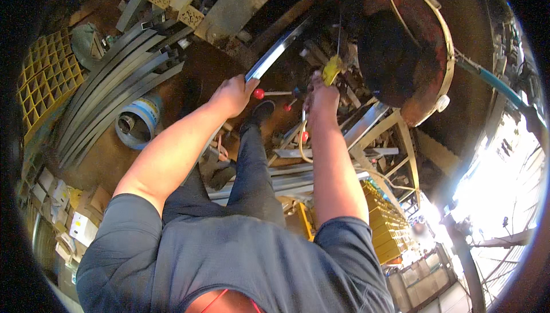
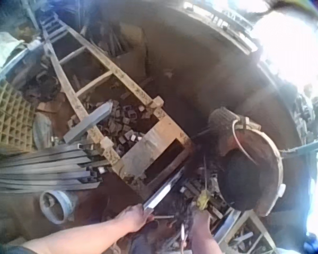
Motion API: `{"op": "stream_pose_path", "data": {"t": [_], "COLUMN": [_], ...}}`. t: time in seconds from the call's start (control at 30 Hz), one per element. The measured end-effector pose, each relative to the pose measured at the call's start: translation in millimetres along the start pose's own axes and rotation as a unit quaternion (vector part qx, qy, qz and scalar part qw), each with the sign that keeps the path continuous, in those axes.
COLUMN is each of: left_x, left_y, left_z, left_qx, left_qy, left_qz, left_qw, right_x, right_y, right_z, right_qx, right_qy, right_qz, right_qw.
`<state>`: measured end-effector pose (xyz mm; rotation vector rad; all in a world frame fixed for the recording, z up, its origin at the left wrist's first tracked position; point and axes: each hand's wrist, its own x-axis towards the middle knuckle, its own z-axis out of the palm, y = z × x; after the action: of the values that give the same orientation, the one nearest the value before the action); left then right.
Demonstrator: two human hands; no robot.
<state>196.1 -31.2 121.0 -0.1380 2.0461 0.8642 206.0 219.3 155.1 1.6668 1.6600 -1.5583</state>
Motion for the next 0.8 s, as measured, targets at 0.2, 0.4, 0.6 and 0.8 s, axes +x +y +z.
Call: {"op": "stream_pose_path", "data": {"t": [0.2,0.4,0.6,0.8], "left_x": [23.9,19.3,22.5,2.6], "left_y": [-14.9,-24.1,-4.6,-31.4], "left_z": [18.3,2.4,1.5,-12.1], "left_qx": [-0.006,-0.313,-0.117,-0.059], "left_qy": [-0.035,-0.212,-0.112,-0.056], "left_qz": [-0.019,-0.082,-0.024,-0.043], "left_qw": [0.999,0.922,0.986,0.996], "right_x": [-11.7,-21.3,-18.2,-19.0], "right_y": [13.2,12.1,12.7,30.1], "right_z": [7.6,11.1,1.2,-7.2], "right_qx": [-0.076,0.030,0.001,0.001], "right_qy": [0.076,0.005,0.000,0.007], "right_qz": [0.016,-0.010,-0.007,-0.017], "right_qw": [0.994,0.999,1.000,1.000]}}
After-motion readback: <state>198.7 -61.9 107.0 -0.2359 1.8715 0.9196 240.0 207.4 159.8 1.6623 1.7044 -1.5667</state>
